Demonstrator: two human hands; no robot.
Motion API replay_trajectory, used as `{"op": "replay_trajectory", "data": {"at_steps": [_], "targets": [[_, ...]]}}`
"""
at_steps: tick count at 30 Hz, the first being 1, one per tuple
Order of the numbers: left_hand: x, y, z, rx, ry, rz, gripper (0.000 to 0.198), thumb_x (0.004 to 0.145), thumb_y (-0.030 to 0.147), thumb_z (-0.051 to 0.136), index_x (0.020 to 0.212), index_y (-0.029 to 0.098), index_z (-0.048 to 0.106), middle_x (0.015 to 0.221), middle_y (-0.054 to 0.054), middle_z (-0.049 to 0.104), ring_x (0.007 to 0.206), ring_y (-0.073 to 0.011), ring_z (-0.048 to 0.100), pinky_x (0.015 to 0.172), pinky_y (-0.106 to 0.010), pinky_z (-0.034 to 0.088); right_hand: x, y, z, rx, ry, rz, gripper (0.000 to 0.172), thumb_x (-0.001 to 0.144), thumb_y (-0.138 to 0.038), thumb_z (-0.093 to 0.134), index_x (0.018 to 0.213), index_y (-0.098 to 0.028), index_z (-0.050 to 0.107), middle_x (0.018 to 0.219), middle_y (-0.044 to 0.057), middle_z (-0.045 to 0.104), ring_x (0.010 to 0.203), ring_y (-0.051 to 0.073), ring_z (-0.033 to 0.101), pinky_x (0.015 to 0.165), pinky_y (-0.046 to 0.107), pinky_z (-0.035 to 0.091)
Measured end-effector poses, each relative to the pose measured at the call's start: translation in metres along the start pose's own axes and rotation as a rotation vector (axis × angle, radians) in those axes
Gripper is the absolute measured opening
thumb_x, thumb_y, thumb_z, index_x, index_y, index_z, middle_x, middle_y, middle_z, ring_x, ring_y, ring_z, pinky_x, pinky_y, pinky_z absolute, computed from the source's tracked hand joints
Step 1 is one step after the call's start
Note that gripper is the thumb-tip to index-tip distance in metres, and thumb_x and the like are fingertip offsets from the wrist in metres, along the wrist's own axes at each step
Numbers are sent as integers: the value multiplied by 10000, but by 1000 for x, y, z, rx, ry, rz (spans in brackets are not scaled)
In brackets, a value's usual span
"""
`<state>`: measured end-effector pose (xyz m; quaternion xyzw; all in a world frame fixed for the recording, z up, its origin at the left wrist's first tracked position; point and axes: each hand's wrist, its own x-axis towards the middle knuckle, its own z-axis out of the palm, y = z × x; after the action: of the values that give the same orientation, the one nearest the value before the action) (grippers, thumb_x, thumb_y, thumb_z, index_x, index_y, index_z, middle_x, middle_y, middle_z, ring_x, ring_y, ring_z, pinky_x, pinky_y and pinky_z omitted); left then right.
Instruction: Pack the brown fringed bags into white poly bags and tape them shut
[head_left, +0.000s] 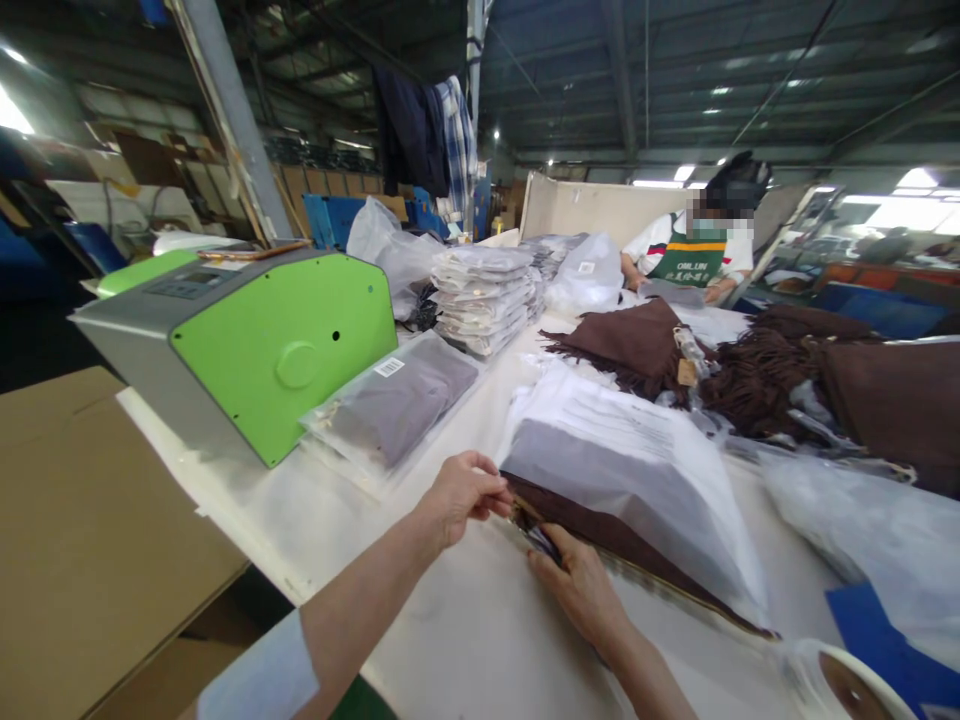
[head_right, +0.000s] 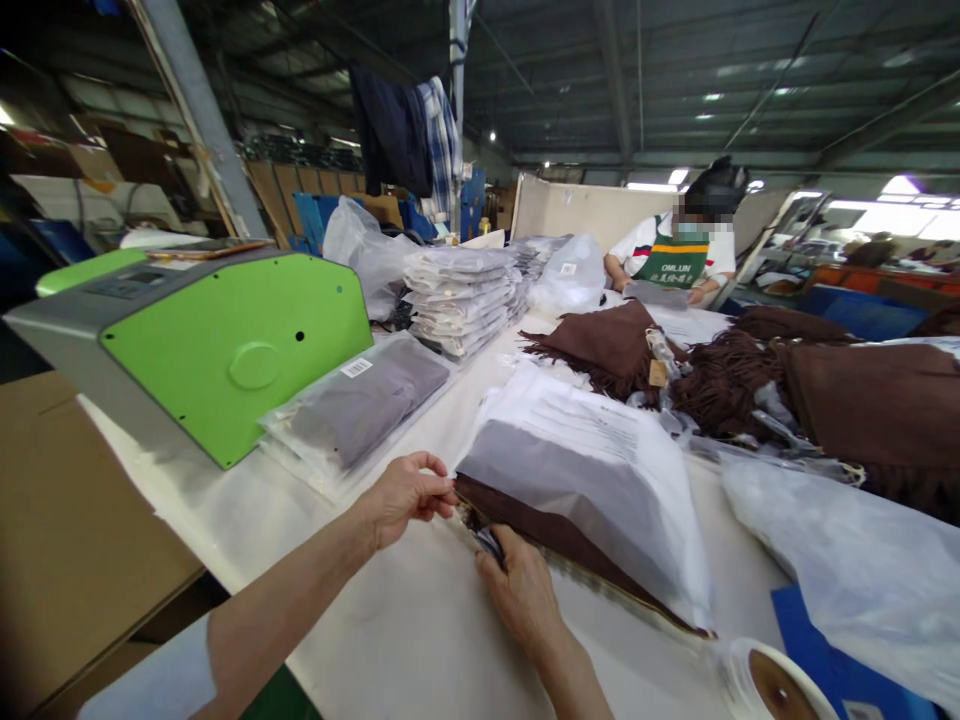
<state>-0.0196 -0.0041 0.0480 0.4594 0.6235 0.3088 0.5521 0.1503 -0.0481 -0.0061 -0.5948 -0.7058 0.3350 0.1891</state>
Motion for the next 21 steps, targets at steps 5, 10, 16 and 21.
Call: {"op": "replay_trajectory", "data": {"at_steps": [5,10,16,21], "targets": [[3,-10,25,121,29,170,201,722,42,425,793,151,578,676,-13,638,617,-125,619,589,-229,443,-1,2,4,2,52,12,288,760,-245,424,986,-184,591,936,61,656,857,201,586,726,272,396],[2,-19,23,322,72,381,219,655,14,515,700,186,643,729,5,588,775,-159,556,801,-283,403,-3,4,8,-2,80,9,259,758,-235,433,962,-189,586,936,60,652,850,196,586,720,265,395],[1,-8,16,349,105,409,104,650,104,588,603,192,616,803,11,539,830,-151,520,802,-265,394,-5,3,8,-7,86,13,287,764,-239,432,1006,-171,570,986,75,645,900,205,579,752,272,384],[3,-9,18,251,-28,208,113,681,123,549,574,156,564,477,53,484,463,-96,476,486,-214,364,-6,4,10,-24,106,20,255,771,-238,431,970,-168,575,958,74,645,880,199,578,736,267,380]]}}
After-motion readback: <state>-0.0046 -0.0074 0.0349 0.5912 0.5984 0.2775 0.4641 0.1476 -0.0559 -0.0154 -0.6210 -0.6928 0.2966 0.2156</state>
